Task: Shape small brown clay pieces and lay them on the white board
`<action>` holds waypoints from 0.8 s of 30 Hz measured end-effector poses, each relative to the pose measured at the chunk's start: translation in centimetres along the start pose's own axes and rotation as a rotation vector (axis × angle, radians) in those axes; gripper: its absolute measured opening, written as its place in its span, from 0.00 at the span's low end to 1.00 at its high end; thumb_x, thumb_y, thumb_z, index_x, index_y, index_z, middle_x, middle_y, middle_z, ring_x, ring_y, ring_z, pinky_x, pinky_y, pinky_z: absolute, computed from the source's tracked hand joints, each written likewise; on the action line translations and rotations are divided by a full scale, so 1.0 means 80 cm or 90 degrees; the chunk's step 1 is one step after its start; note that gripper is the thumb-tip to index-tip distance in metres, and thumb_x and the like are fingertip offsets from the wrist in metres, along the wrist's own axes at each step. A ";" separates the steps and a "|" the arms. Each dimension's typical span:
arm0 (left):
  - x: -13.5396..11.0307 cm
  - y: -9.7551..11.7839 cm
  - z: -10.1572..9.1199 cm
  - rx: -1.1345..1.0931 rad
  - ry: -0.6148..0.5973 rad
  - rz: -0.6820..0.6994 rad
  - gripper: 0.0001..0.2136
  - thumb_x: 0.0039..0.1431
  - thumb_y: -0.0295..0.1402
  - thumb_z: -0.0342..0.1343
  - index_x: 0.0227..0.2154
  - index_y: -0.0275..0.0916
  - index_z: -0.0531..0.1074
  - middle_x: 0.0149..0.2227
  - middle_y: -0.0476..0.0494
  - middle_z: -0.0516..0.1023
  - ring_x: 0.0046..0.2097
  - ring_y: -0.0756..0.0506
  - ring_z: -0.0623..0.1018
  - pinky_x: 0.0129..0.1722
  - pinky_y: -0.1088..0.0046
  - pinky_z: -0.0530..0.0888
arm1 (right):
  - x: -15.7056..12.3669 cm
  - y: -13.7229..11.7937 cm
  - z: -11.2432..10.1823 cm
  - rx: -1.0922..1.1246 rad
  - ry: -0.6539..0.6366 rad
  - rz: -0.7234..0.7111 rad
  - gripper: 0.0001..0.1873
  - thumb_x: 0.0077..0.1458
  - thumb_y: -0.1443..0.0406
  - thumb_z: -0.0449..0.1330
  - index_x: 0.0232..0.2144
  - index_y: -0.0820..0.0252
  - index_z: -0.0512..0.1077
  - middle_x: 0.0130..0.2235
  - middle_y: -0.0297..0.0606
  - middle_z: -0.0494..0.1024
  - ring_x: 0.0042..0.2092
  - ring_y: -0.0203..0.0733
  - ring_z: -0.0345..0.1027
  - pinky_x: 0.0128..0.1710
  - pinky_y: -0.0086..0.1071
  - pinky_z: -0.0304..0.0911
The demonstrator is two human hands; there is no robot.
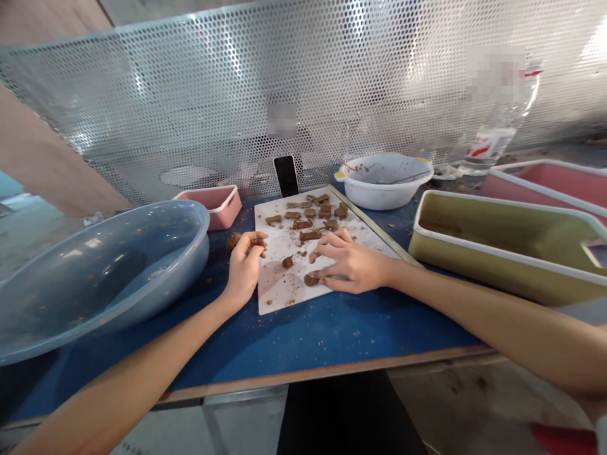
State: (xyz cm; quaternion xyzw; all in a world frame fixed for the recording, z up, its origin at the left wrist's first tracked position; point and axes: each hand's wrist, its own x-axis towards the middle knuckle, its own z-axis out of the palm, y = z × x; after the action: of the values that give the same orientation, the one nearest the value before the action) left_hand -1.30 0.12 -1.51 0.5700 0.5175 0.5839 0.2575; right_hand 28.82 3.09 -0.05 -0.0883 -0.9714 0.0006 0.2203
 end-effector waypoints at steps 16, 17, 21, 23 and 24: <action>0.000 -0.002 0.001 0.015 0.000 0.014 0.11 0.62 0.25 0.51 0.42 0.42 0.76 0.44 0.44 0.81 0.46 0.44 0.79 0.43 0.68 0.73 | -0.002 0.001 0.001 -0.007 0.023 -0.021 0.16 0.71 0.60 0.59 0.55 0.50 0.82 0.56 0.46 0.79 0.57 0.56 0.67 0.54 0.50 0.56; 0.000 -0.003 0.001 0.015 -0.001 0.014 0.11 0.62 0.25 0.51 0.42 0.42 0.76 0.43 0.44 0.81 0.46 0.44 0.79 0.43 0.69 0.73 | -0.002 0.002 0.001 -0.007 0.030 -0.020 0.16 0.71 0.60 0.59 0.55 0.50 0.82 0.56 0.46 0.79 0.57 0.55 0.67 0.54 0.50 0.56; 0.001 -0.003 0.004 0.005 -0.005 0.002 0.10 0.62 0.26 0.52 0.42 0.42 0.76 0.42 0.44 0.81 0.44 0.44 0.79 0.42 0.69 0.73 | -0.004 0.006 0.001 -0.018 0.061 -0.002 0.16 0.72 0.61 0.58 0.55 0.51 0.82 0.57 0.45 0.77 0.57 0.55 0.67 0.55 0.50 0.56; 0.000 0.001 0.005 0.011 -0.008 -0.004 0.10 0.62 0.26 0.52 0.42 0.42 0.76 0.42 0.44 0.81 0.44 0.44 0.79 0.42 0.69 0.73 | -0.005 0.010 0.000 -0.018 0.055 0.034 0.16 0.73 0.59 0.58 0.56 0.49 0.82 0.58 0.45 0.78 0.58 0.56 0.67 0.57 0.53 0.57; -0.001 0.003 0.005 0.019 -0.013 -0.002 0.10 0.62 0.25 0.52 0.42 0.42 0.76 0.42 0.44 0.81 0.44 0.44 0.79 0.42 0.69 0.73 | -0.005 0.012 0.000 -0.015 0.050 0.058 0.16 0.73 0.59 0.58 0.56 0.47 0.82 0.58 0.45 0.78 0.58 0.57 0.68 0.58 0.55 0.58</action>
State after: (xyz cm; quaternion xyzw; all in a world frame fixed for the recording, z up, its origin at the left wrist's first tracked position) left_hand -0.80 0.10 -1.40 0.5789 0.5243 0.5701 0.2549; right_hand 29.34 3.95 -0.26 -0.1351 -0.9569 -0.0041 0.2569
